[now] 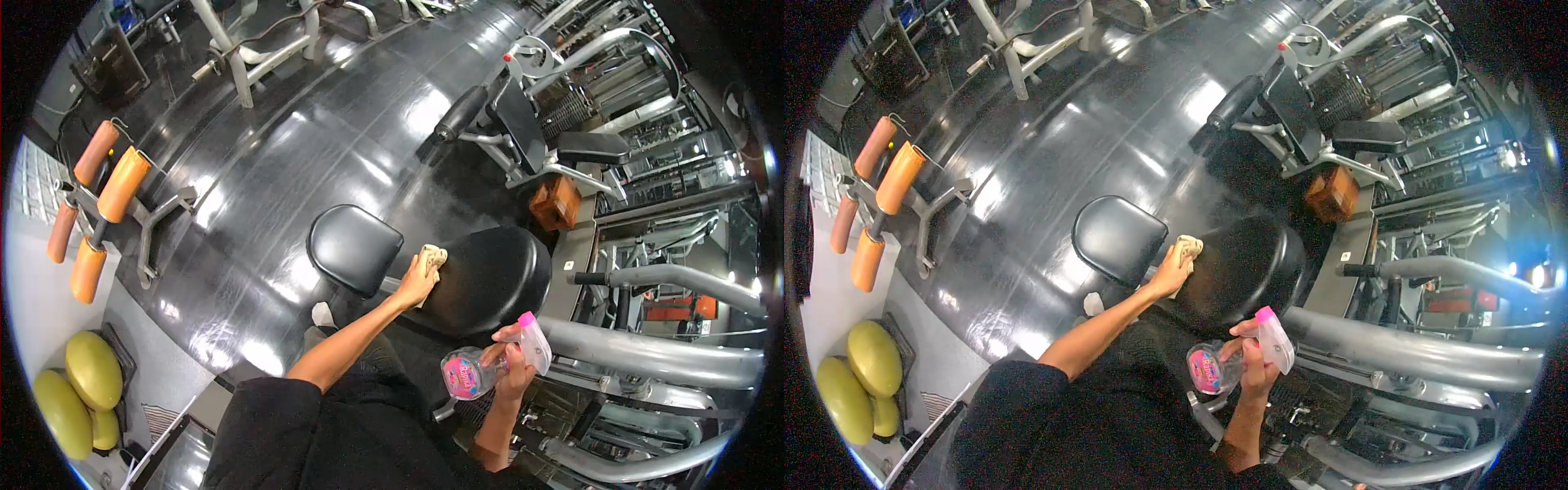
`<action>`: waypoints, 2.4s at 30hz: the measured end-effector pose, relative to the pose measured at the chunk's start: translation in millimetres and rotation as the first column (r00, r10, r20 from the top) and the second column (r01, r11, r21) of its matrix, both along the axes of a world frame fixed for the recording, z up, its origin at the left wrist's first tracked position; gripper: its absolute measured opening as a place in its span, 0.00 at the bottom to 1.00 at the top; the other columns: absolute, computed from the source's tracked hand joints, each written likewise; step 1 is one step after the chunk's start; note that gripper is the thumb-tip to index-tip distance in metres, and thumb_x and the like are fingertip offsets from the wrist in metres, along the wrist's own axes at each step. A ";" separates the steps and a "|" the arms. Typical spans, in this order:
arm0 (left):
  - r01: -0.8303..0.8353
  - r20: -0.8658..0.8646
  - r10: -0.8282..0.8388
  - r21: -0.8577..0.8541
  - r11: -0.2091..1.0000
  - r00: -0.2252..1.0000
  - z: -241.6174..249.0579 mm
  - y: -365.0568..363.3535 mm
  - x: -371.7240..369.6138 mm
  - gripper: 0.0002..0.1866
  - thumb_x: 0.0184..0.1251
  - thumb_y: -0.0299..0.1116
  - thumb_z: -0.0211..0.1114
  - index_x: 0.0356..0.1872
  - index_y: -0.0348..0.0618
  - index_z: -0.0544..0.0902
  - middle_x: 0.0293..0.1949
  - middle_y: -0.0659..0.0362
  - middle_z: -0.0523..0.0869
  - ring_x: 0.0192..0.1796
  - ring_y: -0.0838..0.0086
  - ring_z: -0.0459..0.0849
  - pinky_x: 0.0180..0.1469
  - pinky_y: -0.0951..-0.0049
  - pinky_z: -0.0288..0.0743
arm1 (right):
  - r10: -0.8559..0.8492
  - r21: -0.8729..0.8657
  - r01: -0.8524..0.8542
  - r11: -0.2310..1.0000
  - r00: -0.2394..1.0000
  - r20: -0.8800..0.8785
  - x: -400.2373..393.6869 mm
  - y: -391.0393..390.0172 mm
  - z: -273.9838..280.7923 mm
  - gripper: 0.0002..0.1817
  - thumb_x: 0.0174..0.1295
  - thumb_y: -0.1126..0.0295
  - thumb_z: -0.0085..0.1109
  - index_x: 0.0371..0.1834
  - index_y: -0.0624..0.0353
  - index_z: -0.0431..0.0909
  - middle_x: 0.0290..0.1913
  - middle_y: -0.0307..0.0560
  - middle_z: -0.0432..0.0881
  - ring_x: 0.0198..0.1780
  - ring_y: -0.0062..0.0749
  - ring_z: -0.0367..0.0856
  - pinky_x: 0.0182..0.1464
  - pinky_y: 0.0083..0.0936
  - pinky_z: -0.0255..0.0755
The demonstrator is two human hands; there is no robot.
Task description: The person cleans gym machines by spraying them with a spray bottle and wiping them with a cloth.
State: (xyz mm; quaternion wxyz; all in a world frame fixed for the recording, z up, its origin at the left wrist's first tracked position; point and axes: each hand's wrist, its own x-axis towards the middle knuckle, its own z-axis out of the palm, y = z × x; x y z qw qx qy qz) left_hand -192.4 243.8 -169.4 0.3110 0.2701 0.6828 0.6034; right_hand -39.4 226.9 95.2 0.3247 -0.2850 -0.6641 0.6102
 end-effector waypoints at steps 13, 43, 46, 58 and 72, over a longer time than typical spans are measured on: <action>-0.025 0.357 -0.024 0.134 0.991 0.934 20.7 -66.2 15.5 0.16 0.75 0.34 0.52 0.59 0.40 0.69 0.49 0.53 0.79 0.55 0.67 0.77 0.59 0.66 0.69 | -0.023 0.118 -0.018 0.993 0.939 0.344 -16.4 -34.4 15.2 0.06 0.63 0.78 0.56 0.42 0.68 0.75 0.34 0.45 0.84 0.21 0.21 0.79 0.24 0.17 0.73; 0.031 0.485 -0.093 0.133 0.991 0.870 9.8 -33.6 6.2 0.22 0.79 0.39 0.44 0.66 0.39 0.63 0.62 0.46 0.70 0.65 0.59 0.69 0.67 0.64 0.61 | -0.394 0.332 0.214 0.919 0.568 0.723 -72.2 -86.4 -7.9 0.07 0.61 0.71 0.61 0.37 0.64 0.77 0.25 0.53 0.82 0.23 0.39 0.85 0.28 0.31 0.77; 0.010 0.448 -0.052 0.096 0.995 0.893 6.9 -35.6 18.3 0.22 0.78 0.39 0.46 0.65 0.39 0.64 0.63 0.44 0.68 0.66 0.54 0.68 0.68 0.62 0.60 | -0.431 0.360 0.248 0.900 0.635 0.641 -65.3 -85.2 -14.9 0.08 0.62 0.72 0.60 0.39 0.65 0.76 0.27 0.51 0.82 0.22 0.31 0.84 0.26 0.28 0.77; 0.006 0.081 -0.013 0.087 0.996 0.997 76.2 -2.5 0.6 0.19 0.73 0.36 0.51 0.61 0.43 0.66 0.52 0.41 0.70 0.56 0.40 0.72 0.58 0.50 0.68 | -0.391 0.243 0.315 0.917 0.826 0.407 -22.9 -46.1 4.1 0.11 0.63 0.77 0.52 0.45 0.72 0.73 0.37 0.50 0.82 0.20 0.25 0.79 0.24 0.20 0.74; 0.068 0.002 -0.073 0.331 0.941 0.997 164.0 -101.4 42.3 0.21 0.68 0.30 0.56 0.62 0.49 0.68 0.53 0.43 0.70 0.50 0.44 0.78 0.49 0.54 0.75 | -0.039 -0.100 0.063 0.993 0.972 0.233 11.6 -9.3 13.2 0.20 0.59 0.62 0.53 0.39 0.75 0.72 0.34 0.58 0.79 0.14 0.31 0.75 0.20 0.27 0.73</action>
